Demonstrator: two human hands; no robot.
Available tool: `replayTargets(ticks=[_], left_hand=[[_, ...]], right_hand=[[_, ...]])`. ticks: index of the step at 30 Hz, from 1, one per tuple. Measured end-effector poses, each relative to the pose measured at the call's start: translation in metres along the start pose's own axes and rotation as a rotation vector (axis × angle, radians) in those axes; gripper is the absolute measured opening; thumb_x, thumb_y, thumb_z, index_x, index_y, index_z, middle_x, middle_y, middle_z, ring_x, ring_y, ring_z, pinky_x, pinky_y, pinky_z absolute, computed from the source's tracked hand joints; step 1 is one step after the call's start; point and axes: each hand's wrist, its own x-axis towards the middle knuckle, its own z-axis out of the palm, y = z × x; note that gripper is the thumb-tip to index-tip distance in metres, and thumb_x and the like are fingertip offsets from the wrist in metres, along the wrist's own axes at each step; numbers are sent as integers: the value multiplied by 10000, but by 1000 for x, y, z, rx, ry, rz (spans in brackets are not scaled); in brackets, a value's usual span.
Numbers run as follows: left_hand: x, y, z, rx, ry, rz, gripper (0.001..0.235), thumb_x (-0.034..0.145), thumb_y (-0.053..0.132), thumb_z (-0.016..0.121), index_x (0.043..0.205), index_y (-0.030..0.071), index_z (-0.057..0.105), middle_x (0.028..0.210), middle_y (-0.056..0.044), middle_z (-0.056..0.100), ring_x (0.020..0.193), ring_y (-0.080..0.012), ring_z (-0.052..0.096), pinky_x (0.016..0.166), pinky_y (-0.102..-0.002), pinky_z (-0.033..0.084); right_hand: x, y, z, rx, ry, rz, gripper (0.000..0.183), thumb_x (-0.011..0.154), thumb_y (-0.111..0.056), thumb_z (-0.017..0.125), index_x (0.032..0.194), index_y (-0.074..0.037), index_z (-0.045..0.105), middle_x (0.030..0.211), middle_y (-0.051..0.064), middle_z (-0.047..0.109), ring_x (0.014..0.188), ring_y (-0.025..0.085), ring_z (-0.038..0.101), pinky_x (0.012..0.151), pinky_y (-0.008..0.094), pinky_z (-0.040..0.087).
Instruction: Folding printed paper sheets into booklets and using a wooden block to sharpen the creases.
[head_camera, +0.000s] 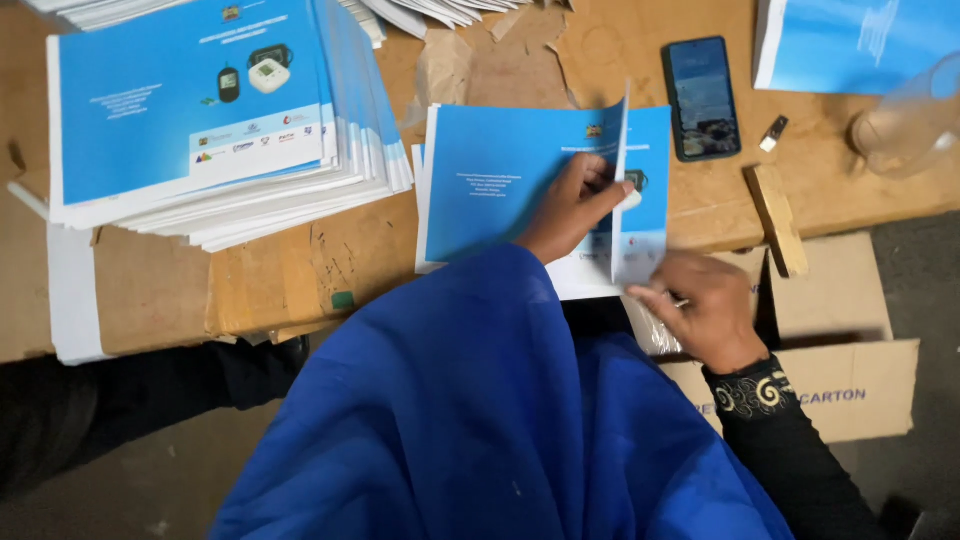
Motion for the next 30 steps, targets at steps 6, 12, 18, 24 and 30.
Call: replayTargets(ticks=[6,12,18,24,30], left_hand=[[3,-12,3,32,-22,117,334,927,327,622,1101,52,545,974,-132,581,857,-236,645,708,-372,588],[-46,22,-84,288,-207,324,394,866,325,713,1205,154,605,1205,-27,636,1059,-191,644,956,-325,492],[-106,108,-180,138,-19,455,243,926,158,671,1152,105,598,1162,-26,596,1141,-199,595,1023,-312,474],[-88,89,-144,-121,228,450,336,851,210,739,1107,79,565,995,-53,640,927,-165,620,799,-281,540],[-105,78,-125,84,292,150,416,839,311,637,1191,97,576,1121,-66,666,1063,-219,629,913,-343,496]], right_hand=[[77,17,10,-245,83,-395,622,839,151,657,1402,-53,491,1459,270,401,1422,425,201,1124,607,126],[91,-7,-29,127,-176,-393,274,928,-252,560,1021,-23,681,1124,140,698,1100,317,658,1007,430,443],[51,56,-20,641,454,81,252,970,83,850,1006,7,613,988,133,654,907,231,666,888,375,636],[51,40,-15,526,519,55,382,929,-32,864,1140,-46,545,1112,95,588,1039,216,581,922,358,520],[45,18,12,636,386,414,336,794,-71,797,1083,-79,626,1100,-1,652,1025,97,619,952,234,533]])
